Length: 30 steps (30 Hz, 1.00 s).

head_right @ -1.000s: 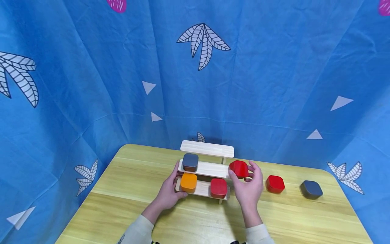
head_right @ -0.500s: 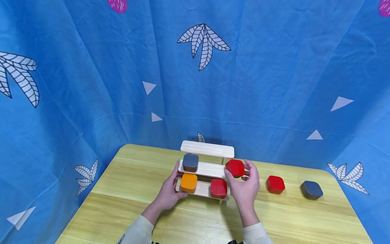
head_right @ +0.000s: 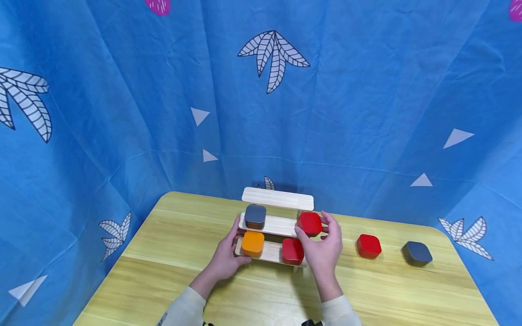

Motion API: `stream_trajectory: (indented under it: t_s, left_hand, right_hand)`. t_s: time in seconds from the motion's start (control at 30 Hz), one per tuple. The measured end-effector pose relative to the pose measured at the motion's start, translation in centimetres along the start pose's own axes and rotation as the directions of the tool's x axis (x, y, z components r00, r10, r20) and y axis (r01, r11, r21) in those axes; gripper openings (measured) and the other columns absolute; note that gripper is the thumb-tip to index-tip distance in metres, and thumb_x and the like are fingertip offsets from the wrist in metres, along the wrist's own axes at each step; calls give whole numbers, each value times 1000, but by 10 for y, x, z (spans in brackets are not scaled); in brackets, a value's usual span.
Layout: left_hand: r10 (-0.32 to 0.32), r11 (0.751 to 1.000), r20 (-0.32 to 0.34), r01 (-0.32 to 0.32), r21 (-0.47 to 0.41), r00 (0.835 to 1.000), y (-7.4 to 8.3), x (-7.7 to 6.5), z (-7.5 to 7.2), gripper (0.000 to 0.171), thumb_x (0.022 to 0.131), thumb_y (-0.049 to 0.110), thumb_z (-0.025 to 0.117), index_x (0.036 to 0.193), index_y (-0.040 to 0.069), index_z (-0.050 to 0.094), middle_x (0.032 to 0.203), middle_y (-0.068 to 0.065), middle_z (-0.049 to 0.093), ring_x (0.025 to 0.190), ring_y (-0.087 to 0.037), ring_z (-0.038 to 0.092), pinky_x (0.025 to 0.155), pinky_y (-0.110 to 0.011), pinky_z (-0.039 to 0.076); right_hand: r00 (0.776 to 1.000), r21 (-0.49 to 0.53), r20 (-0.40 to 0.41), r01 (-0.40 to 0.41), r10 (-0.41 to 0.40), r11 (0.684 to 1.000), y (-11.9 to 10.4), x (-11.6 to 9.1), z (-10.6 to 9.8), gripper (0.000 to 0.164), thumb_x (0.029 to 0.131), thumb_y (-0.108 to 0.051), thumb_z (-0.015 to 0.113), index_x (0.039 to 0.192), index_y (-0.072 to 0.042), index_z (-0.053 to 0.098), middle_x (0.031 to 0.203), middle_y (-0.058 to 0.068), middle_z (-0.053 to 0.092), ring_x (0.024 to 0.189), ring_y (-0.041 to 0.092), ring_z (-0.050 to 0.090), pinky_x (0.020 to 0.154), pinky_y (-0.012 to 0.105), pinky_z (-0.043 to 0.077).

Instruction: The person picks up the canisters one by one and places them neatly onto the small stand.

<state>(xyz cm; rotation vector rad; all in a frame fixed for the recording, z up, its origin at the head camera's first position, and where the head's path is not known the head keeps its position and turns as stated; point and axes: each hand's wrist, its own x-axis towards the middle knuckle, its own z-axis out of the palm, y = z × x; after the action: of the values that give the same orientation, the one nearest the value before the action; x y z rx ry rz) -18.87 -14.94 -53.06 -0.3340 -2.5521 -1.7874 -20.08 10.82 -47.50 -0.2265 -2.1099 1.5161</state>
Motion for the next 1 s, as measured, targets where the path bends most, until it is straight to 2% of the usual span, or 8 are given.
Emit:
stream_trajectory:
  t_s: [0.23, 0.57, 0.8, 1.0]
  left_hand:
    - [4, 1000, 1, -4, -8, 1000, 1, -1, 0, 126, 75, -13, 80, 161, 34, 1, 149, -3, 43, 132, -24, 46, 105, -38, 42]
    - [33, 999, 2, -33, -12, 999, -1, 0, 0, 126, 74, -15, 80, 162, 29, 2, 148, -5, 44, 133, -29, 45, 106, -43, 41]
    - [21, 1000, 9, -20, -17, 1000, 0, -1, 0, 126, 74, -15, 80, 162, 31, 1, 149, -7, 43, 132, -30, 46, 102, -39, 45]
    - [27, 999, 10, -27, -27, 1000, 0, -1, -1, 127, 74, -15, 80, 162, 31, 1, 149, -6, 43, 134, -30, 45, 103, -40, 44]
  right_hand:
    - [999, 24, 19, 25, -25, 999, -5, -4, 5, 78, 69, -18, 94, 136, -9, 56, 126, 9, 60, 100, 24, 54, 78, 41, 43]
    - [997, -9, 26, 66, -66, 998, -4, -6, 16, 79, 67, -18, 94, 136, -9, 56, 125, 9, 60, 99, 25, 55, 77, 41, 43]
    - [998, -72, 35, 55, -53, 996, -5, -8, 22, 81, 68, -20, 94, 137, -14, 54, 126, 6, 58, 99, 22, 53, 77, 41, 48]
    - [998, -97, 38, 51, -48, 994, -7, -10, 25, 82, 67, -23, 95, 137, -12, 54, 122, 9, 58, 92, 22, 52, 72, 40, 50]
